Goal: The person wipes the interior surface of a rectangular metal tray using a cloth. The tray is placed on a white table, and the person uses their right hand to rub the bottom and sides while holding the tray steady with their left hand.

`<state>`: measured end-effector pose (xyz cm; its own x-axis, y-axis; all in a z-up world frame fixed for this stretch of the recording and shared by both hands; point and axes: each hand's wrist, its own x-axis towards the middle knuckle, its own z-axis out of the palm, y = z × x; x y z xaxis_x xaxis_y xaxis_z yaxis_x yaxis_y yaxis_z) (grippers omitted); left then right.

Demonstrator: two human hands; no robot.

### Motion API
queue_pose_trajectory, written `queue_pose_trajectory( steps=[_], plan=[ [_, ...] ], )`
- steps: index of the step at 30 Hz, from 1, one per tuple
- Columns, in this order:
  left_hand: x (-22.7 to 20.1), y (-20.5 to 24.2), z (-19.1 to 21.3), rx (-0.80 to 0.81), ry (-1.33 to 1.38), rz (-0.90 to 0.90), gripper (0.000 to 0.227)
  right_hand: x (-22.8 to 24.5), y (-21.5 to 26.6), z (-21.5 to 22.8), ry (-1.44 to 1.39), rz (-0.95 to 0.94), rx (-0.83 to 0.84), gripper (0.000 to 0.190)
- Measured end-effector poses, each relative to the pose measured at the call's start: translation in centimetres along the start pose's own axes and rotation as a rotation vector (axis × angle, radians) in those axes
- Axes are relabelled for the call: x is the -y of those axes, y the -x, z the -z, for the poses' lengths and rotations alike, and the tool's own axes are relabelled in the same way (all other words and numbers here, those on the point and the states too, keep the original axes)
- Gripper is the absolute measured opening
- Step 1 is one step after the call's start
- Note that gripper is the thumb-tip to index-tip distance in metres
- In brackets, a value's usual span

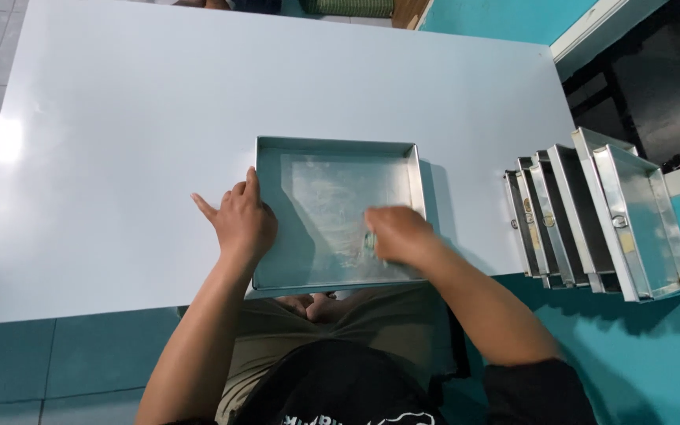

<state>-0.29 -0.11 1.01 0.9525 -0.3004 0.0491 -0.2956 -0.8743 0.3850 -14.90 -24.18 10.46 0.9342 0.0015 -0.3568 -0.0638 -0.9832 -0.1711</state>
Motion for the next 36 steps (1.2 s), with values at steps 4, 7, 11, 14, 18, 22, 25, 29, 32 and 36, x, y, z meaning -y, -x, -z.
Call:
queue_pose_trajectory(
  steps=[4,7,11,14,18,22,25,29,32,36],
  plan=[
    [0.4,0.0,-0.4,0.003,0.016,-0.024,0.064,-2.0,-4.4,1.1,0.005,-0.068,-0.107,0.013],
    [0.3,-0.1,-0.4,0.030,-0.024,0.012,0.061,-4.5,-8.4,0.5,0.050,-0.114,-0.214,0.010],
    [0.4,0.0,-0.4,0.008,0.071,0.013,0.060,-5.7,-10.8,-0.4,0.077,-0.134,-0.321,0.014],
    [0.1,0.3,0.1,0.007,0.114,0.040,0.059,-4.6,-9.2,0.2,0.091,-0.134,-0.278,0.010],
    [-0.2,0.4,0.7,0.023,0.135,0.073,0.058,-3.2,-5.7,-0.1,0.088,-0.059,-0.101,0.008],
    [-0.8,0.5,1.6,0.050,0.150,0.104,0.057,-0.2,-1.3,0.3,0.035,0.008,0.042,0.013],
    [-0.5,0.5,1.0,0.061,0.157,0.108,0.058,0.6,0.5,-0.8,0.006,0.109,0.167,0.018],
    [-0.6,0.2,1.0,0.081,0.112,0.098,0.057,1.6,0.7,0.9,-0.071,0.067,0.246,0.020],
    [-0.3,-0.1,0.6,0.096,0.099,0.076,0.059,0.5,-1.0,1.1,-0.083,0.031,0.123,0.027],
    [0.2,-0.1,0.1,0.071,0.097,0.051,0.057,-2.9,-5.5,0.6,-0.082,-0.093,-0.191,0.041]
  ],
)
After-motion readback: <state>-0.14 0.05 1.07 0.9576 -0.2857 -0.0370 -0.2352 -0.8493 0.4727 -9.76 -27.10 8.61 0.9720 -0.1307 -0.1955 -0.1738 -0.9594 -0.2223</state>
